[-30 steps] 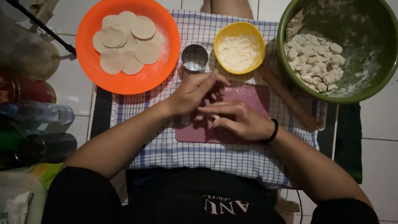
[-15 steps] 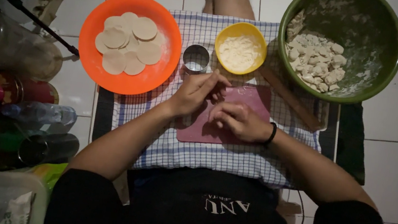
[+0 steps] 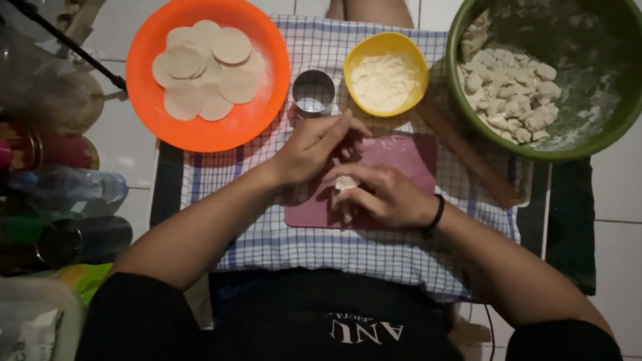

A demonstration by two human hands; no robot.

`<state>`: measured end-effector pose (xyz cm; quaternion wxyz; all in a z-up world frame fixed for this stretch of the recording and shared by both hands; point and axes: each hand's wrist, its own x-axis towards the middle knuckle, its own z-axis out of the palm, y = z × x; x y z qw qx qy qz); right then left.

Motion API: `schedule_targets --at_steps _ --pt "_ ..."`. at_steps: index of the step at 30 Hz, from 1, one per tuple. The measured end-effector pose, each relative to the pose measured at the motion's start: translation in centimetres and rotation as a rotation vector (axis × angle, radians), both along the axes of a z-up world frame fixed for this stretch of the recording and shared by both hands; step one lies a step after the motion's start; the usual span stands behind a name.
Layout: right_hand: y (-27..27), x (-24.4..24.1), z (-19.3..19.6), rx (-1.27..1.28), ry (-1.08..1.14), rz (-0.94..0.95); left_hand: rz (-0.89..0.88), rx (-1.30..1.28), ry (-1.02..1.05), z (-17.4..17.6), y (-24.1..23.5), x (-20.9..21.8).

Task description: A person is rolling out small dough circles and filling them to prepare dumplings or similar food items.

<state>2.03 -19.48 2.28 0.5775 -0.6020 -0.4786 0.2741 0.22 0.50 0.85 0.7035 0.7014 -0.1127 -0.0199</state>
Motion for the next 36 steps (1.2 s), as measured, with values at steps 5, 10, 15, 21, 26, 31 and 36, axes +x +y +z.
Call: schedule_targets --at_steps 5,10,15,21,26,31,36 --pt "-0.2 0.3 -1.9 -0.035 -0.226 -0.014 0.001 -0.039 0.005 -0.7 -0.1 0.1" --pt "-0.4 0.2 -1.7 0.025 -0.330 -0.002 -0.028 -0.067 0.010 -1.0 -0.2 0.0" --pt "-0.8 -0.3 -0.8 0.053 -0.321 -0.068 -0.047 0.047 -0.073 -0.1 -0.2 -0.1" --pt "-2.1 -1.0 4.5 -0.122 -0.499 -0.069 -0.103 0.138 -0.066 2.8 -0.7 -1.6" --pt "-3.7 -0.9 6.0 -0.283 -0.857 -0.228 -0.107 0.247 -0.158 3.7 -0.9 -1.6" --pt "-7.1 2.2 1.7 -0.219 -1.052 -0.423 -0.077 0.413 -0.303 5.7 -0.7 -1.6" --pt "-8.7 6.5 13.8 -0.310 -1.169 -0.666 -0.011 0.646 -0.426 9.1 -1.6 -2.2"
